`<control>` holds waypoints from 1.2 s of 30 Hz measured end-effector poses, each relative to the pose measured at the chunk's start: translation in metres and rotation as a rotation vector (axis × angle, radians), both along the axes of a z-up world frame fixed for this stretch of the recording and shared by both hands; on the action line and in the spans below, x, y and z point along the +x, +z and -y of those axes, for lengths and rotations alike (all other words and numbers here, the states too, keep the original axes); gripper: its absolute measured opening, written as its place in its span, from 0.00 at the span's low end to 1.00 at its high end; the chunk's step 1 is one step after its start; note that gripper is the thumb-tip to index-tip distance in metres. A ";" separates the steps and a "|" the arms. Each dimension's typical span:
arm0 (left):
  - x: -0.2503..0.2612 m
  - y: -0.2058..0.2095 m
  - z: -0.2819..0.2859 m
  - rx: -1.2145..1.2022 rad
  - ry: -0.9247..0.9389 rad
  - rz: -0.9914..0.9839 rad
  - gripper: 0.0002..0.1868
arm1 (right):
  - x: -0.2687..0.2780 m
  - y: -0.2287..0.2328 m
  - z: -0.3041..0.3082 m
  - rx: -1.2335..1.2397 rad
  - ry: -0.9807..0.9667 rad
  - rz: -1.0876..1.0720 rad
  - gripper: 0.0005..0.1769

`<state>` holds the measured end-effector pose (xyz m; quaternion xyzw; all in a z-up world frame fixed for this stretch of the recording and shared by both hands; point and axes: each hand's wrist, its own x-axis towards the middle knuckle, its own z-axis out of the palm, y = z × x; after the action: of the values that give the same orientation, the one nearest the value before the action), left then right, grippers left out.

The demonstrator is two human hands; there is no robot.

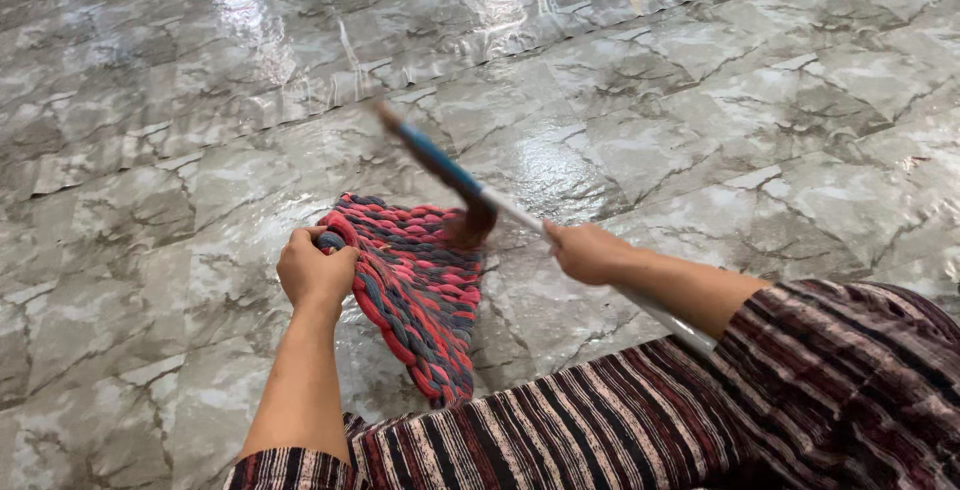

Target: The person cleans a multicolored mat by hand and with a broom, shaking it out and brushing off debris.

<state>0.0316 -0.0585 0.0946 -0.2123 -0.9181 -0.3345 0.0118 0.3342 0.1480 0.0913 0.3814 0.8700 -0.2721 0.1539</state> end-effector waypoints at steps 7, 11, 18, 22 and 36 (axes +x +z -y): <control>-0.005 -0.008 -0.001 0.013 0.006 0.038 0.25 | 0.011 0.042 -0.003 -0.264 -0.187 -0.233 0.35; -0.009 -0.017 -0.002 0.002 -0.038 -0.061 0.22 | 0.010 0.021 0.008 -0.470 -0.193 -0.307 0.36; 0.001 -0.003 -0.006 0.050 -0.016 0.001 0.23 | 0.008 0.029 0.006 -0.030 -0.099 -0.079 0.31; -0.003 -0.001 -0.002 0.036 -0.028 0.008 0.22 | 0.007 0.047 0.005 -0.220 -0.177 -0.274 0.32; -0.010 -0.012 0.008 -0.043 -0.010 0.027 0.26 | -0.001 0.022 0.010 -0.213 -0.131 -0.190 0.38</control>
<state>0.0217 -0.0669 0.0828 -0.2128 -0.9240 -0.3176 -0.0068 0.3335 0.1385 0.1132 0.3916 0.8199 -0.4072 0.0926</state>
